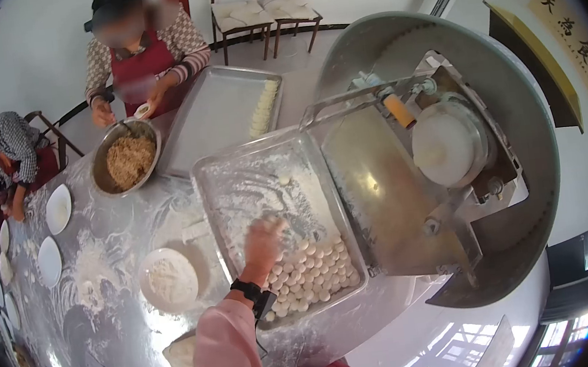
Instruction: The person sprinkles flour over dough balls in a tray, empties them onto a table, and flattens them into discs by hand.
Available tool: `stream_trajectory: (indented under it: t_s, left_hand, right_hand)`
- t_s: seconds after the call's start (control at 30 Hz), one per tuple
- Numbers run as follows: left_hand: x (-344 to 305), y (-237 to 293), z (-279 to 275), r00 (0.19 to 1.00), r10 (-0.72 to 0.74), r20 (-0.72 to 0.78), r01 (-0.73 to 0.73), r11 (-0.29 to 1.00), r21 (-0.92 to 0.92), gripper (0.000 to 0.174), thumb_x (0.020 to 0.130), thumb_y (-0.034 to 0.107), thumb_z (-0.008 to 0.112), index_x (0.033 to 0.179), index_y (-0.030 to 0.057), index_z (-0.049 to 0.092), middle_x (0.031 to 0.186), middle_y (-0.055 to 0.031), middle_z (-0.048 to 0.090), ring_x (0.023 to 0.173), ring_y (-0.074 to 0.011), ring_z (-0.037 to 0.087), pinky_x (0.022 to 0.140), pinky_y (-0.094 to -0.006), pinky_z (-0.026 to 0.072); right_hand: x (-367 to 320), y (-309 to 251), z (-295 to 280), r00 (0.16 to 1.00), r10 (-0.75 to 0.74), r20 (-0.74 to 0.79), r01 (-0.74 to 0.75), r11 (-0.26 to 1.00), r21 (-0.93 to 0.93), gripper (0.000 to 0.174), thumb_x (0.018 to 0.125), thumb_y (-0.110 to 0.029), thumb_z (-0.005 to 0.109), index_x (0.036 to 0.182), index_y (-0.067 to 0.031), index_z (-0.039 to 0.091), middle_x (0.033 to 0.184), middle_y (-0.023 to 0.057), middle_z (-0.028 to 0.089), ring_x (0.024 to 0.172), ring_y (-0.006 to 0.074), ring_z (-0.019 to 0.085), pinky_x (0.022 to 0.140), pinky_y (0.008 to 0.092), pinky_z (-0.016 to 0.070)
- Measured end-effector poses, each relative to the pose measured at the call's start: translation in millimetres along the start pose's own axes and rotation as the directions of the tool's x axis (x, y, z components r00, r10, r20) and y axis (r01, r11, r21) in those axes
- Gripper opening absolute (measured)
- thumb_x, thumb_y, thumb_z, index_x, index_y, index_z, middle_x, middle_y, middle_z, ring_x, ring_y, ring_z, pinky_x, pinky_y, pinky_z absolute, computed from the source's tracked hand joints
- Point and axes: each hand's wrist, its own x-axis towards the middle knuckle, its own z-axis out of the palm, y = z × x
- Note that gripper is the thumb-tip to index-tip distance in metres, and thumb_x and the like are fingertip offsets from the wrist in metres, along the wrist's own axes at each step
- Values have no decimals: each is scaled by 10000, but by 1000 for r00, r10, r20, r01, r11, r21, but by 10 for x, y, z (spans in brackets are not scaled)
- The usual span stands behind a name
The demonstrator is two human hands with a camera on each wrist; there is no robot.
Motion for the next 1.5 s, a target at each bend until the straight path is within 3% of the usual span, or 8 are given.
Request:
stream_trajectory:
  t_s: [0.23,0.43,0.7,0.97,1.03,1.1,1.17,1.5]
  left_hand:
    - [-339,-108,-445,795,-513,323,499,856,133,379,834,102,510,1209,136,559,1019,-161,615,913,-341,598,729,-449,492]
    - [-984,-771,-873,881,-289,-373,382,902,203,349,725,-2,555,1068,57,587,1006,-147,592,963,-331,553,838,-423,439]
    - [-1781,-1205,-1112,714,-618,-330,700,639,319,579,653,100,693,1205,131,520,1158,-160,554,1148,-350,457,941,-505,322]
    - [-945,-458,-1371,570,-808,-148,688,568,-452,223,748,56,539,956,5,602,833,-171,618,900,-337,574,842,-437,420]
    - [-1144,-847,-365,737,-580,-348,476,810,-343,255,670,-56,523,911,-20,598,755,-197,588,792,-381,573,726,-437,477]
    - [-590,-195,-695,804,-318,503,211,943,259,294,740,107,546,1002,-17,596,841,-155,624,909,-321,574,879,-438,412]
    - [-500,-201,-250,982,79,171,-61,992,-107,239,740,119,547,951,52,638,852,-141,622,904,-330,564,889,-434,404]
    - [-285,-253,-144,948,-297,113,314,929,-195,180,763,87,568,929,68,632,836,-111,625,698,-261,587,666,-374,469]
  right_hand:
    - [316,-517,139,998,-51,27,52,998,-39,312,883,-179,525,1159,-34,529,860,95,632,726,167,576,649,284,488]
    - [484,-899,262,999,20,39,-15,990,-138,346,826,-92,502,1153,11,452,920,161,603,819,256,634,698,342,522]
    - [582,-829,166,990,127,62,-117,982,-145,326,837,-52,480,1152,28,445,924,173,601,821,271,637,690,345,530]
    - [447,-974,305,996,79,52,-69,985,-160,345,830,-80,505,1155,21,452,943,166,601,845,254,634,724,343,528]
    - [415,-965,309,995,82,63,-70,982,-176,347,831,-94,510,1154,20,455,942,162,601,847,249,633,731,342,527]
    - [411,-1000,355,994,97,45,-88,981,-171,346,835,-111,514,1152,17,460,941,157,603,849,248,634,739,342,525]
    - [399,-1043,396,997,73,34,-67,986,-150,346,835,-114,517,1150,17,462,942,157,604,848,248,634,739,342,525]
    - [418,-598,110,996,-21,91,49,947,-316,368,835,-58,532,1185,34,466,944,166,632,875,260,641,759,354,540]
